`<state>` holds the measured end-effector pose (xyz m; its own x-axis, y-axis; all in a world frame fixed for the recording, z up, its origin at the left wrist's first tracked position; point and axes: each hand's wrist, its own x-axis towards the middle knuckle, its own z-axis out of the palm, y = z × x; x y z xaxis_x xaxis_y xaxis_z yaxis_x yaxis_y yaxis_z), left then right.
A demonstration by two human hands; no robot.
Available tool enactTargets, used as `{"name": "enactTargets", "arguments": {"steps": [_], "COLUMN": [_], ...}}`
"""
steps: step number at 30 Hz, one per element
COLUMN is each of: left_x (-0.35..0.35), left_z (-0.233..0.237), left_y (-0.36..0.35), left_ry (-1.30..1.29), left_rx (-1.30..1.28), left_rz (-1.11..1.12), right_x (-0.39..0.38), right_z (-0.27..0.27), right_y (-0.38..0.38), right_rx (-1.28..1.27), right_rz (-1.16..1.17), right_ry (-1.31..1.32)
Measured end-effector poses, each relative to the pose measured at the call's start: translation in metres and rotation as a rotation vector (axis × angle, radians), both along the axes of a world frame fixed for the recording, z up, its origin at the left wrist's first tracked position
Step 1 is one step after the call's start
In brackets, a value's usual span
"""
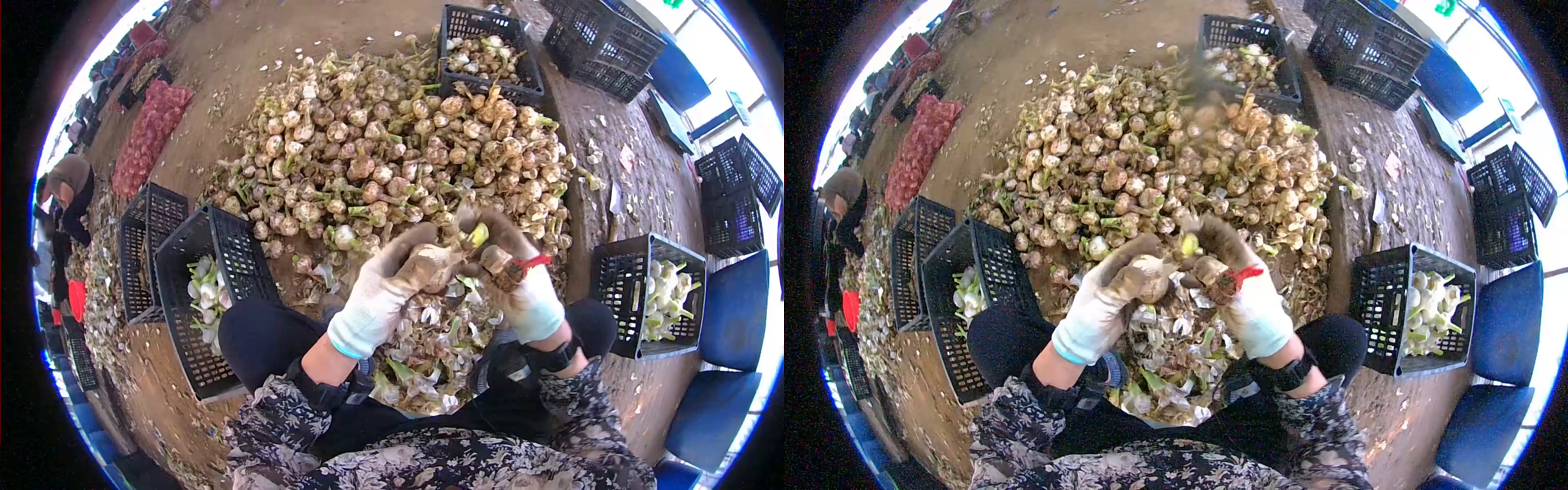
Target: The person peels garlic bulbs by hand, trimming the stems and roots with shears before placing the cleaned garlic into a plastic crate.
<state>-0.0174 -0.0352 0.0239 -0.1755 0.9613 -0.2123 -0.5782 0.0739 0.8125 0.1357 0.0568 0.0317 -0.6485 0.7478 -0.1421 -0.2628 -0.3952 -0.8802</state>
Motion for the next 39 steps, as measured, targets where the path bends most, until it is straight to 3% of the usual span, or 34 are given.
{"name": "enactTargets", "arguments": {"steps": [1,3,4,5,6,7,9,10,12,15,17,20,21,23,24,25,26,27,28,29,31,33,34,35,36,37,39], "left_x": [0.002,0.005,0.008,0.011,0.014,0.017,0.021,0.023,0.024,0.027,0.028,0.02,0.022,0.028,0.022,0.019,0.018,0.017,0.017,0.015,0.017,0.012,0.008,0.006,0.013,0.015,0.015], "left_z": [-0.012,-0.019,-0.014,-0.008,-0.001,-0.003,-0.013,-0.016,-0.022,-0.018,-0.018,-0.019,-0.015,-0.006,-0.01,-0.011,-0.015,-0.02,-0.019,-0.022,-0.022,-0.042,-0.049,-0.055,-0.039,-0.054,-0.046], "left_y": [0.004,0.009,0.008,0.006,0.006,0.009,0.013,0.013,0.015,0.016,0.017,0.018,0.018,0.017,0.016,0.015,0.016,0.017,0.015,0.014,0.012,0.012,0.011,0.01,0.012,0.007,0.011], "left_ry": [0.066,0.308,0.309,0.756,1.201,1.202,1.179,1.078,0.964,0.741,0.63,1.044,1.045,1.367,1.397,1.305,0.772,0.237,0.068,-0.02,-0.064,-0.056,0.176,0.409,0.338,-0.053,1.204], "left_rx": [0.013,-0.001,-0.001,0.089,0.187,0.191,0.252,0.215,0.187,0.139,0.111,0.203,0.203,0.16,0.155,0.164,0.071,-0.023,0.064,0.047,-0.082,-0.049,0.072,0.193,0.02,0.196,0.054], "left_rz": [0.085,0.138,0.132,0.159,0.183,0.175,0.297,0.29,0.273,0.262,0.266,0.255,0.249,0.219,0.141,0.126,0.125,0.127,0.093,0.067,0.045,0.061,0.057,0.051,0.026,0.052,0.127], "right_x": [0.002,0.006,0.004,0.003,0.003,0.003,-0.001,0.0,0.001,0.005,0.004,0.005,0.007,0.006,0.003,0.001,0.005,0.005,0.002,-0.001,0.0,0.003,0.003,0.005,0.004,0.003,0.006], "right_z": [-0.012,-0.021,-0.023,-0.029,-0.03,-0.03,-0.024,-0.027,-0.029,-0.013,-0.02,-0.03,-0.034,-0.044,-0.04,-0.037,-0.029,-0.015,-0.019,-0.024,-0.032,-0.04,-0.047,-0.05,-0.046,-0.044,-0.041], "right_y": [-0.002,-0.011,-0.014,-0.014,-0.011,-0.013,-0.02,-0.018,-0.013,-0.011,-0.009,-0.003,-0.001,0.002,0.002,-0.001,-0.001,-0.006,-0.007,-0.006,-0.003,0.001,0.001,0.0,0.0,0.001,0.004], "right_rx": [-0.108,-0.198,-0.115,-0.032,0.397,0.395,-0.22,-0.223,0.032,-0.163,-0.139,-0.146,-0.174,-0.238,-0.237,-0.245,0.051,0.02,0.327,0.645,0.644,0.105,0.284,0.285,0.278,0.273,0.663], "right_rz": [0.0,0.045,0.05,0.054,0.141,0.133,-0.14,-0.14,-0.092,-0.066,-0.066,-0.042,-0.023,-0.08,-0.119,-0.155,-0.115,-0.085,-0.121,-0.159,-0.142,-0.002,-0.033,-0.029,-0.026,-0.031,-0.093], "right_ry": [0.069,-0.073,-0.156,-0.24,-0.313,-0.313,-0.037,-0.038,-0.105,-0.137,-0.138,-0.108,-0.071,-0.05,-0.054,-0.062,-0.231,-0.23,-0.275,-0.309,-0.339,-0.159,-0.25,-0.249,-0.287,-0.321,-0.435]}}
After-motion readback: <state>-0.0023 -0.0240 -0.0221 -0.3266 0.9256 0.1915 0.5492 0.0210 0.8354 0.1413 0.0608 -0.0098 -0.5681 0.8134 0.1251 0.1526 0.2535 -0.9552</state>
